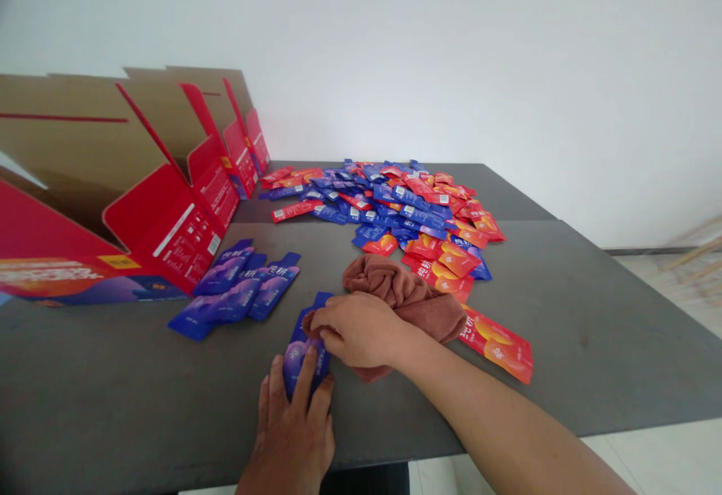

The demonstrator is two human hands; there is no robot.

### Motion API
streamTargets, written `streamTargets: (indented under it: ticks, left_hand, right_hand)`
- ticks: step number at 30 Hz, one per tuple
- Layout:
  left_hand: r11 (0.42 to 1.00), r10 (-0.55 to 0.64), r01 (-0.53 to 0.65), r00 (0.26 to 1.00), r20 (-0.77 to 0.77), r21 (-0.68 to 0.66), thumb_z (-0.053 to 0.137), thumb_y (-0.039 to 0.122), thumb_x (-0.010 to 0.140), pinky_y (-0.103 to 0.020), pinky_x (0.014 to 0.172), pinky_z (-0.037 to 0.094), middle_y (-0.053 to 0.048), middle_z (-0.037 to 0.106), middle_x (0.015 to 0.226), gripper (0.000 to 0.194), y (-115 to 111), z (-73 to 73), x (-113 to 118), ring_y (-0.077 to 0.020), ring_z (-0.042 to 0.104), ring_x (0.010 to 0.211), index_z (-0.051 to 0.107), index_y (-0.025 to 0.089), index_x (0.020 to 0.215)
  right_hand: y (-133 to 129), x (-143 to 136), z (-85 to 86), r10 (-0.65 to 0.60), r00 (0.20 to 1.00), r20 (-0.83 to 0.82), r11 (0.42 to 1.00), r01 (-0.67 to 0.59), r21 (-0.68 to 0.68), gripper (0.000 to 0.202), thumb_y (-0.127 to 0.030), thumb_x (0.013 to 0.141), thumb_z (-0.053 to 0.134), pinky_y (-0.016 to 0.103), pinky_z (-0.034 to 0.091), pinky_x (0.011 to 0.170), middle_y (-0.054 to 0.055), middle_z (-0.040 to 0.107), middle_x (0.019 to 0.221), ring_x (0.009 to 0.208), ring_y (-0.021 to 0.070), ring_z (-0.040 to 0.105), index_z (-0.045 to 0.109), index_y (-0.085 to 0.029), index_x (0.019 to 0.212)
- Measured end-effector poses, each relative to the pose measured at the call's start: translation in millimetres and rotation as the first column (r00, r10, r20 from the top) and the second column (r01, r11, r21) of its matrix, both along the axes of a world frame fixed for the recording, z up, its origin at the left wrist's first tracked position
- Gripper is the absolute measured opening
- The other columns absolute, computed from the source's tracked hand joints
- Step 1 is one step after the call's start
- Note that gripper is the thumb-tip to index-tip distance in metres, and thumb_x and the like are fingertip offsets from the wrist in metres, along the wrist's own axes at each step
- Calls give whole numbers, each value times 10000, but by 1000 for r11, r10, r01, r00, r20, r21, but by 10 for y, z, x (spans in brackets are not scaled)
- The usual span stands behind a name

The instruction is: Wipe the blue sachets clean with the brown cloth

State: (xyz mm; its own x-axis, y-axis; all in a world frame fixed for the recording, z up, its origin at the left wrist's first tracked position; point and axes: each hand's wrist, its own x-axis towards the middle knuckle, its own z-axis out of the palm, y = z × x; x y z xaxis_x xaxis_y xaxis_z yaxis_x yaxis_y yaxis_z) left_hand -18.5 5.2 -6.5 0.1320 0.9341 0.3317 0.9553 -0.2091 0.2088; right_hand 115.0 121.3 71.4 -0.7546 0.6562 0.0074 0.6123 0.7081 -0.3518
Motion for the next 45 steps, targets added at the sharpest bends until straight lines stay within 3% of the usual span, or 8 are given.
streamTargets:
  ticks: [7,13,21,36,45]
  left_hand:
    - [999,-6,5,1000,2,43,618,263,707,-591,978,363,-39,514,1302,299,1,-74,-5,-440,323,1246,652,262,1005]
    - [997,-8,14,997,-76,79,579,251,727,-586,974,358,-51,499,1310,290,-7,-109,-4,-445,290,1256,649,249,1009]
    - [999,-4,6,999,-42,37,628,283,694,-574,992,352,-38,503,1317,304,-5,-85,-12,-435,295,1263,651,253,996]
    - [1000,-1,1,1000,-23,24,622,260,697,-579,987,352,-46,507,1312,294,1,-69,-11,-431,298,1265,658,259,989]
    - [999,-1,2,1000,-21,42,618,260,695,-573,997,349,-41,506,1314,302,-4,-95,-7,-418,271,1287,653,261,996]
  right_hand:
    - [7,0,-4,-54,998,21,999,54,3,254,-228,878,425,273,363,739,47,638,916,856,167,561,643,-208,1008]
    - [-3,7,11,6,1000,14,1000,-6,4,235,-229,867,438,278,367,734,39,632,911,847,169,567,637,-212,992]
    - [-20,15,26,73,997,-6,997,-73,-11,223,-214,861,441,270,371,731,23,627,910,841,156,564,631,-221,975]
    - [4,-9,-16,-56,998,21,998,55,18,251,-224,872,428,282,365,748,49,638,919,864,175,564,638,-201,1007]
    - [-30,2,45,87,996,-3,996,-87,-29,248,-212,860,443,279,374,741,41,631,911,860,171,570,634,-210,1019]
